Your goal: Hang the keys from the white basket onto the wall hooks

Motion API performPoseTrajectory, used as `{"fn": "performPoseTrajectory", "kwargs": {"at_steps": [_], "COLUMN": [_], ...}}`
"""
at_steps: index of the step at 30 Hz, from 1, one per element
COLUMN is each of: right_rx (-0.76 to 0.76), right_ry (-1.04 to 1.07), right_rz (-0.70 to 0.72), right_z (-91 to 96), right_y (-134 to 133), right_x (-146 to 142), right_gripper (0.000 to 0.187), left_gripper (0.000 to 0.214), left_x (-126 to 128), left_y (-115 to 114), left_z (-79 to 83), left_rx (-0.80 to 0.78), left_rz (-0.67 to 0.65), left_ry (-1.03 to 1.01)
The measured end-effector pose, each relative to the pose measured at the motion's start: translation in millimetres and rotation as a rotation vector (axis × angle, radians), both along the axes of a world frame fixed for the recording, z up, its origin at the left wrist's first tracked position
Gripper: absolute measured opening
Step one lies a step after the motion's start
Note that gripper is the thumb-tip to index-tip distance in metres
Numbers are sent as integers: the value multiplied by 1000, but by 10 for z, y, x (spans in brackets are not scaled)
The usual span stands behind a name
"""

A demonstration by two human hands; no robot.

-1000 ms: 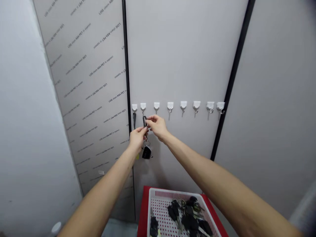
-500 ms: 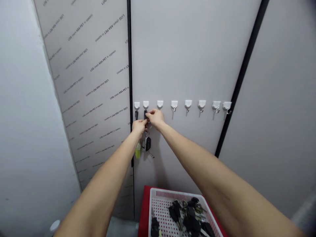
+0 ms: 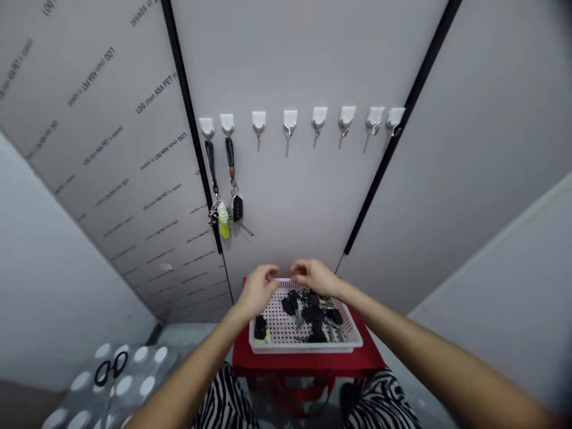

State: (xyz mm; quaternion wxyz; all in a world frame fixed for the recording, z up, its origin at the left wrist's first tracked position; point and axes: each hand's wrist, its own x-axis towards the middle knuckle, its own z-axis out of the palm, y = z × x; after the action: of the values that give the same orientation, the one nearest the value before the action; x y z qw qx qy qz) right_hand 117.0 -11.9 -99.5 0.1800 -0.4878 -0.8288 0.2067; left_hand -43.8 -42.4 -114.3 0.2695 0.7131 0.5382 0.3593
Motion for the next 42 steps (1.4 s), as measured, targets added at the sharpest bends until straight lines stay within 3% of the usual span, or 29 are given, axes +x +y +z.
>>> {"fn": "performPoseTrajectory", "kwargs": {"at_steps": [3,6,13,18,22,28,33,42], "right_rx": [28,111,55,34,-38,-41,-5,-172], "right_ry": [-216,-354,-360,-450,-481,-417,-147,286], "right_rz": [-27,-69,3,-215,-190,-199,-110,-81], "right_z": [-300,-413,-423,-422,-419,-409,-404,-111], "right_y": [-191,-323,-343,-198,-155,-212,-180,-69], "right_x": [266,376,369,298,199,139,150,169], "right_gripper": [19,24,23,25,25,22,24,24], "left_gripper": [28,33,29,24,21,28,37,29], "left_x": [229,375,419,338,314,325,356,386], "left_y": [-115,-106,11,-14,-33,-32,-36,58], "left_z": [-347,-497,-460,-399,-426,-483,-446,-210], "left_rx": [-65,-36,-83,-183,-169,-134,-128,-166], "left_rz": [-121,-103,-90,-91,-79,-61,-58,-173], "left_ry": [202,341,507,580,580,524,409,-196]}}
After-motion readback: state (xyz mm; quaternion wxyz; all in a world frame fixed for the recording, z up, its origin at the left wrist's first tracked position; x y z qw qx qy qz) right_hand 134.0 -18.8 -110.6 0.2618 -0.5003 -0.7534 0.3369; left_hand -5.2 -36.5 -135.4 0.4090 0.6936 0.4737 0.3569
